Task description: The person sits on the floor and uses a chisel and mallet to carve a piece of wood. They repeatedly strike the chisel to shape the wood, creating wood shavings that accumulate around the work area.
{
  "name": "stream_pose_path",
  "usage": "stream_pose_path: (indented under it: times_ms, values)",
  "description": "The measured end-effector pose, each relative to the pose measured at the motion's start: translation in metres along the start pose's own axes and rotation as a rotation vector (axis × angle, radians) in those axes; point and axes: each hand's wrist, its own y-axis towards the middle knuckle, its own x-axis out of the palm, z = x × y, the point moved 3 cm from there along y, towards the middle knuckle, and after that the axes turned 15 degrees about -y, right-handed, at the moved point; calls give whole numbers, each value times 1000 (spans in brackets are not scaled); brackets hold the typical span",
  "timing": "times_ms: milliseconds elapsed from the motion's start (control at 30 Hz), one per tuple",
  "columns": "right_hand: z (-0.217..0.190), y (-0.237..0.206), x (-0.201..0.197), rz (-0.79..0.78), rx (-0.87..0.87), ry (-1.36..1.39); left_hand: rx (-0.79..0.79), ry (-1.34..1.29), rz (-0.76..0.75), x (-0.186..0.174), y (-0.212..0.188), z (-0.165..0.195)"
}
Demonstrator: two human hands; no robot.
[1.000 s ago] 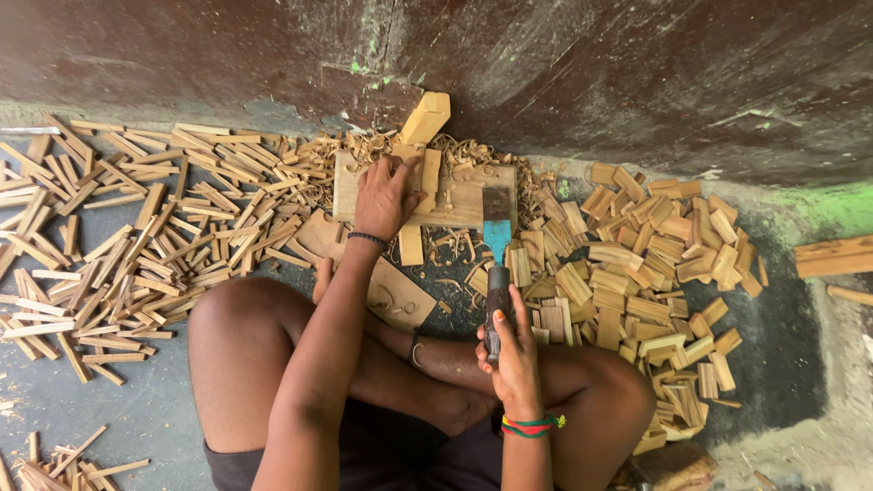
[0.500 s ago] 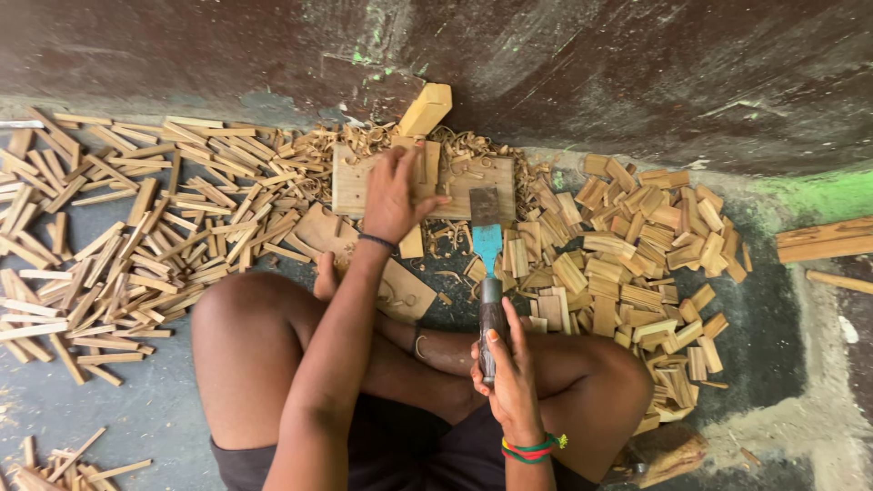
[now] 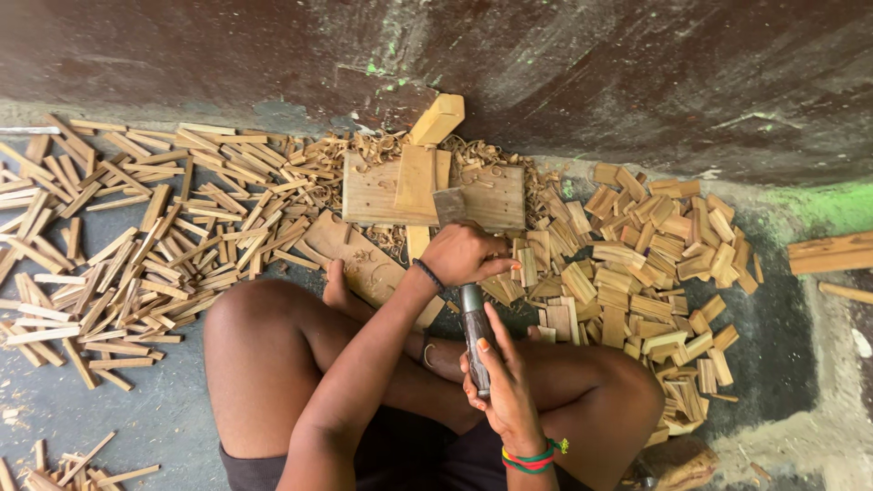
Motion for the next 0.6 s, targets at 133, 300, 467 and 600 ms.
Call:
stream_pose_path:
  times_ms: [133, 300, 467, 600]
  values:
    - [-5, 0, 3, -17, -9, -19, 15, 8, 51, -8, -1, 4]
    - [-5, 0, 2, -10, 1, -21, 34, -17, 73, -5, -3, 4]
    - [-5, -1, 1, -8, 23, -50, -31, -70, 67, -4, -4, -7]
    - [-4, -2, 6, -7, 53, -65, -94, -69, 8, -2, -3, -16]
